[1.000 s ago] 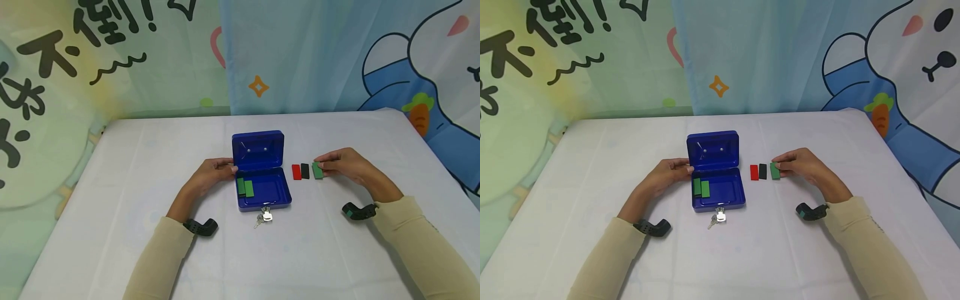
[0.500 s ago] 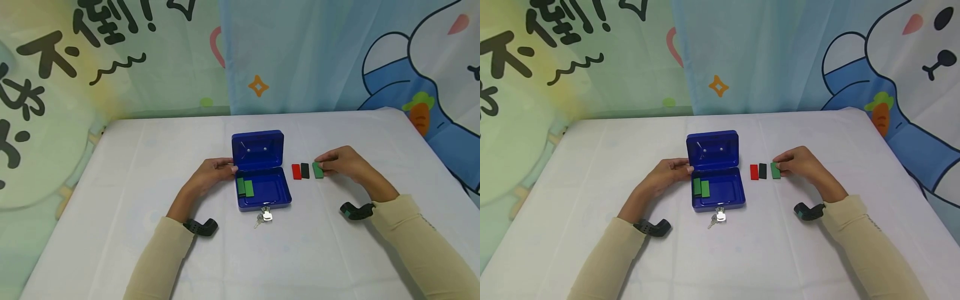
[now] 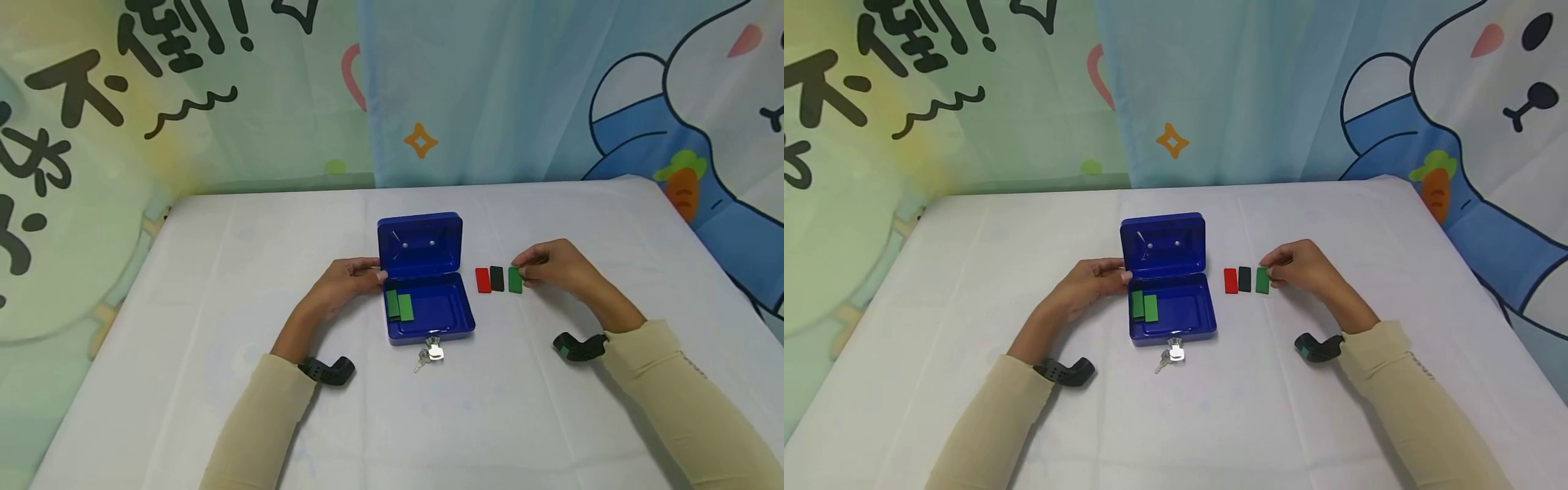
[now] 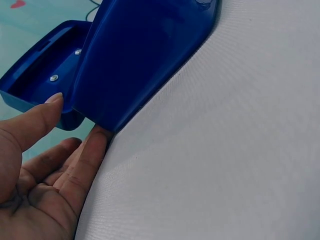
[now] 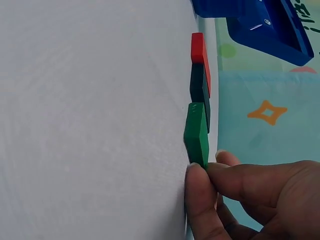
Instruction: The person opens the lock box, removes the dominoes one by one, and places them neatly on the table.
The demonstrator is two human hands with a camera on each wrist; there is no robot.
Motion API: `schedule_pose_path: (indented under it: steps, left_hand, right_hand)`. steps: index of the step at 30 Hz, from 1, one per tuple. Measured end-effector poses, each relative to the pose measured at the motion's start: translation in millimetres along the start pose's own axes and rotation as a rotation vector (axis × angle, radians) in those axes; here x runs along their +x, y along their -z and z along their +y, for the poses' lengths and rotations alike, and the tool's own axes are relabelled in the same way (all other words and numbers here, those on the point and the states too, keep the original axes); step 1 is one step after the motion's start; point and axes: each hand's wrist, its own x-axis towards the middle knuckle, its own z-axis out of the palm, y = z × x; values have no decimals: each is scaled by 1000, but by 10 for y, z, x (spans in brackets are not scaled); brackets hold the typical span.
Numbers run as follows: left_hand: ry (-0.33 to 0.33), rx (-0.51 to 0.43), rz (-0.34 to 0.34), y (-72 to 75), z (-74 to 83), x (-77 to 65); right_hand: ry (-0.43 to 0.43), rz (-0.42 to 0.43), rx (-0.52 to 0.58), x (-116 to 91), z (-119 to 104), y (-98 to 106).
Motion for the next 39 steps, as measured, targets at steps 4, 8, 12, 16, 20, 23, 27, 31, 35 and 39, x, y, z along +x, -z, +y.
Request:
schedule_pose_path:
  steps: [4,8,12,16,20,23,27,31,35,39]
  left_hand:
    - [0,6,-4,2,-4,10]
    - [-1,18,-9,2,-5,18]
    - [1,19,-2,2,-2,17]
    - [3,10,4,2,-3,19]
    - [5,14,7,1,-6,13]
    - [5,14,6,-2,0,4]
    - [5,18,3,-5,7,-3]
    - [5,31,4,-10,2,-4]
    - [3,36,9,-11,-6,-4]
    - [4,33,18,-6,-13,2]
  right_hand:
    - [5,14,-49,-31,-23,-4]
    - [26,33,-128,-84,-87,17]
    - [66,21,-140,-124,-165,41]
    - [71,-21,-71,-145,-213,51]
    - [66,-41,-14,-151,-233,38]
    - [78,-42,5,-156,-253,22]
    - [85,-53,38,-162,-306,13]
    - [83,-80,90,-159,-362,2]
    - [76,-105,165,-157,-413,-34]
    - [74,-120,211,-144,-469,-78]
